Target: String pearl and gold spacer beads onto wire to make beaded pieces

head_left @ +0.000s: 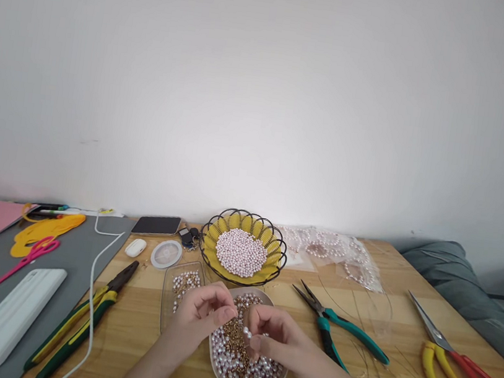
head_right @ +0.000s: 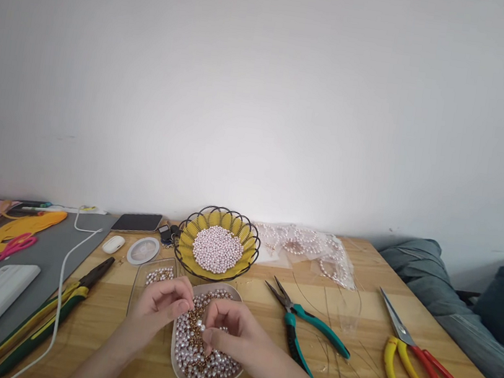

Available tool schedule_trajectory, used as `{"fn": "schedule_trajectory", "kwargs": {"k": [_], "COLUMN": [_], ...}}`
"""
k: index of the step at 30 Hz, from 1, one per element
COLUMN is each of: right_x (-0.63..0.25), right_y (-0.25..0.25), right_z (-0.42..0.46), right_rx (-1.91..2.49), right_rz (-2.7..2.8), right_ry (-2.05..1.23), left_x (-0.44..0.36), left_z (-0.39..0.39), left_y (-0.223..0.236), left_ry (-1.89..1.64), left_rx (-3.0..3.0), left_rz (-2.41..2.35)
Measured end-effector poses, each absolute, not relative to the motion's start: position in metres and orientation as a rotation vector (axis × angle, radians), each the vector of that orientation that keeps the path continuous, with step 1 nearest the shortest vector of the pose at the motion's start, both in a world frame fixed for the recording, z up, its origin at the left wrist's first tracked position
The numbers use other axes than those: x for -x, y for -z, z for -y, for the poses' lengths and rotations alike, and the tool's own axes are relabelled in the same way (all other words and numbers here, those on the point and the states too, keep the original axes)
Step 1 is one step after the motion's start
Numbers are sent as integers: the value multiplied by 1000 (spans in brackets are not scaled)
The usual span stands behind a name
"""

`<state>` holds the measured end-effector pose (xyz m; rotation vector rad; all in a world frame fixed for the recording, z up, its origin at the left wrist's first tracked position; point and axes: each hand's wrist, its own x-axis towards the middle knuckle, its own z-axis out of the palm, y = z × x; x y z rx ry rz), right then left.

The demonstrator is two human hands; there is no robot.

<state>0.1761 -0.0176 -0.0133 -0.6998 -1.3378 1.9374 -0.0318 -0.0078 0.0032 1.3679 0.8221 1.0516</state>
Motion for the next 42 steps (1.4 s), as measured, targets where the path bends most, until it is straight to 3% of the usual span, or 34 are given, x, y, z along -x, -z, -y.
{"fn": "schedule_trajectory", "kwargs": {"k": [42], "right_x": [-176], "right_y": [13], "right_z": [18], "right_rx": [686], "right_rz": [1372], "right_ry": [-1892], "left_x": [33], "left_z": [10], "left_y": [-7], "left_ry": [-1055], "left_rx": [-1265], "left_rz": [-763]}}
